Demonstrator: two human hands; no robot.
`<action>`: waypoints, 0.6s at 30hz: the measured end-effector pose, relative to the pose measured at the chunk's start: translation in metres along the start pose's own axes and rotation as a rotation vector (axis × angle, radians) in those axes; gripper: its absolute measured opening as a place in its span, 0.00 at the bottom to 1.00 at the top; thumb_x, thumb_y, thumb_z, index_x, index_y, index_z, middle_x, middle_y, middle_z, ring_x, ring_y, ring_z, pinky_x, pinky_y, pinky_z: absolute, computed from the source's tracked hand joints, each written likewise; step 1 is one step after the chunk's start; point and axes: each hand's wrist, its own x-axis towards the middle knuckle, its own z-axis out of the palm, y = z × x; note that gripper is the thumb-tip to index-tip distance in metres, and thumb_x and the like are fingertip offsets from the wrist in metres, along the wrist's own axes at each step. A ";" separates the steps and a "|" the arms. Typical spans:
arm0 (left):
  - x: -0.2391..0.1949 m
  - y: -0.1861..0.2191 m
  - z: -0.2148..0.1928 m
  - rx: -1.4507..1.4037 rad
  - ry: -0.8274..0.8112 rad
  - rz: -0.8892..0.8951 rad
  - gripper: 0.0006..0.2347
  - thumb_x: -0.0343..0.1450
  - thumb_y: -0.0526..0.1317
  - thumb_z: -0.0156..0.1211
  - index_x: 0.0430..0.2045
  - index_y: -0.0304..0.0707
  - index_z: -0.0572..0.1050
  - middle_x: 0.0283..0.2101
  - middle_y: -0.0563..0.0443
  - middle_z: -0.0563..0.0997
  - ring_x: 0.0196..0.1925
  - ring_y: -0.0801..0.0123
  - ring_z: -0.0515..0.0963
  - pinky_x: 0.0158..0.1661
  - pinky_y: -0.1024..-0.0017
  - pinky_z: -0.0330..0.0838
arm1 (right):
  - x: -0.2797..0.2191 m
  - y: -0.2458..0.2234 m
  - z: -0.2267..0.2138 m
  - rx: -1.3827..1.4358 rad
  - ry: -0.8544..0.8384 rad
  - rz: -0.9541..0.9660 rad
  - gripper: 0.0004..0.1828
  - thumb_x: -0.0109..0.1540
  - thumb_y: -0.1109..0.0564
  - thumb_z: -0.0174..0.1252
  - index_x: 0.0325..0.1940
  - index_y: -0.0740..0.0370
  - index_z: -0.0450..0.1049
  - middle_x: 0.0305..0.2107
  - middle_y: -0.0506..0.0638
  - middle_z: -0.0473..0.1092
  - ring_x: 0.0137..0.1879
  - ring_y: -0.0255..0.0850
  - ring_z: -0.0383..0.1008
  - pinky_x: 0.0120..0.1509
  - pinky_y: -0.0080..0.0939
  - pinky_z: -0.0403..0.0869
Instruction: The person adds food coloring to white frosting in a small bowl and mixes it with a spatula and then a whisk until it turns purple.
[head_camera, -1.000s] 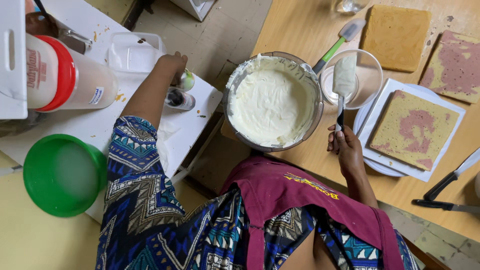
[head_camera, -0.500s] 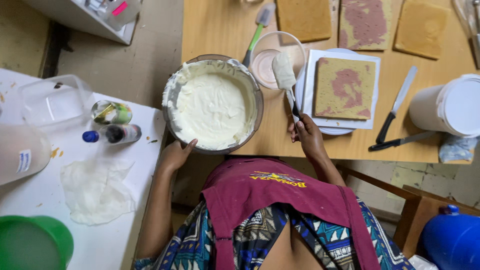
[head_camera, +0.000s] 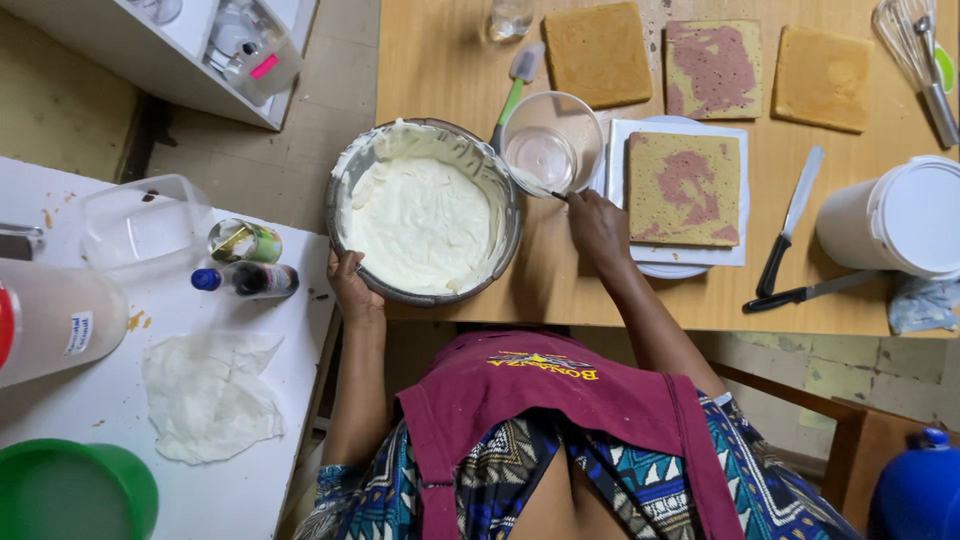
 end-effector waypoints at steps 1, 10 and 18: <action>0.014 -0.006 -0.007 -0.021 -0.010 0.014 0.18 0.58 0.31 0.58 0.42 0.41 0.79 0.39 0.49 0.81 0.39 0.66 0.80 0.42 0.68 0.76 | 0.001 -0.002 -0.004 0.060 -0.120 0.009 0.11 0.65 0.59 0.53 0.49 0.58 0.78 0.28 0.55 0.71 0.31 0.55 0.79 0.32 0.58 0.78; -0.084 0.144 0.062 0.004 -0.143 0.231 0.11 0.56 0.28 0.58 0.29 0.41 0.75 0.37 0.51 0.80 0.43 0.69 0.79 0.45 0.68 0.75 | -0.027 -0.019 -0.070 0.215 -0.517 0.171 0.19 0.67 0.58 0.49 0.59 0.50 0.77 0.37 0.59 0.77 0.40 0.62 0.81 0.42 0.65 0.78; -0.097 0.168 0.116 0.134 -0.381 0.538 0.09 0.58 0.31 0.63 0.22 0.46 0.70 0.41 0.54 0.73 0.47 0.73 0.71 0.53 0.69 0.69 | -0.051 -0.026 -0.118 0.746 -0.237 0.400 0.18 0.72 0.60 0.45 0.66 0.59 0.71 0.31 0.63 0.74 0.40 0.63 0.76 0.50 0.63 0.71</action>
